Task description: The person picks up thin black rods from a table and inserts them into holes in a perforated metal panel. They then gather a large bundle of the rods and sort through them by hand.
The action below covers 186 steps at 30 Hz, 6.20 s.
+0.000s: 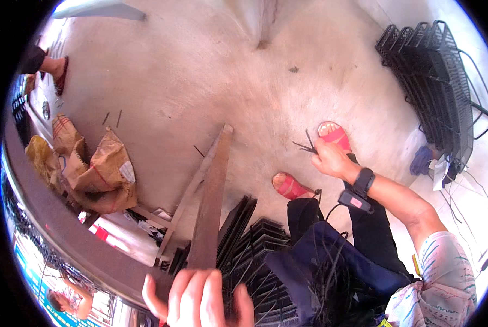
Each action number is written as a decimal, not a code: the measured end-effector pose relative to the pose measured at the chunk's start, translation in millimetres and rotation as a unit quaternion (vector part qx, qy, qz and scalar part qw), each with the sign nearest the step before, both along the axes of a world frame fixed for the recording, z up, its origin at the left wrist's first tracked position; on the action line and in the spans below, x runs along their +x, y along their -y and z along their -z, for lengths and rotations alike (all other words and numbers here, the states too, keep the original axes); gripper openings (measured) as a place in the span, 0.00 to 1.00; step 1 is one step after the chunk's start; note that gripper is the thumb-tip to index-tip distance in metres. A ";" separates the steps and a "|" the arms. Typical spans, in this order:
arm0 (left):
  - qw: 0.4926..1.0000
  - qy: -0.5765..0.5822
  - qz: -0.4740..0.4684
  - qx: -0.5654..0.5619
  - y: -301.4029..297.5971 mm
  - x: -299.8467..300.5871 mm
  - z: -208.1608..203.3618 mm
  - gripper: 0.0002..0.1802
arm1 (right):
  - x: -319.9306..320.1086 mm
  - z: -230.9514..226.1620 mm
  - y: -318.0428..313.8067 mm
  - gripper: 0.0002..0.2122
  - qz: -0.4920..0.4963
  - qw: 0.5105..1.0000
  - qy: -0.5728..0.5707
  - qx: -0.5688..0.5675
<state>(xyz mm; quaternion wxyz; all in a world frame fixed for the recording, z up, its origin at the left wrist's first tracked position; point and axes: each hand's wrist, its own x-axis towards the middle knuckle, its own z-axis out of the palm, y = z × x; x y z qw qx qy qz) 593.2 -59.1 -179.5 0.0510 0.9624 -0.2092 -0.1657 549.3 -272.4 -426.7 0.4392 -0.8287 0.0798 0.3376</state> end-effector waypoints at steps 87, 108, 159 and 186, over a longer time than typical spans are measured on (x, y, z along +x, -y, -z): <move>0.910 -0.295 -0.259 -0.130 345.5 -110.2 -164.2 0.13 | -91.8 -348.1 655.8 0.14 0.456 0.885 0.064 -0.073; 0.904 -0.108 -0.378 -0.168 193.5 -79.3 -200.2 0.17 | -106.6 -544.0 458.8 0.05 0.173 0.968 0.161 -0.090; 0.813 0.143 -0.565 0.013 -344.4 187.5 -164.7 0.24 | 370.9 -670.0 -143.6 0.08 -0.369 0.912 0.179 0.004; 0.829 0.270 -0.479 -0.103 -509.5 261.9 -160.3 0.18 | 367.7 -650.6 -309.9 0.05 -0.371 0.916 0.124 -0.090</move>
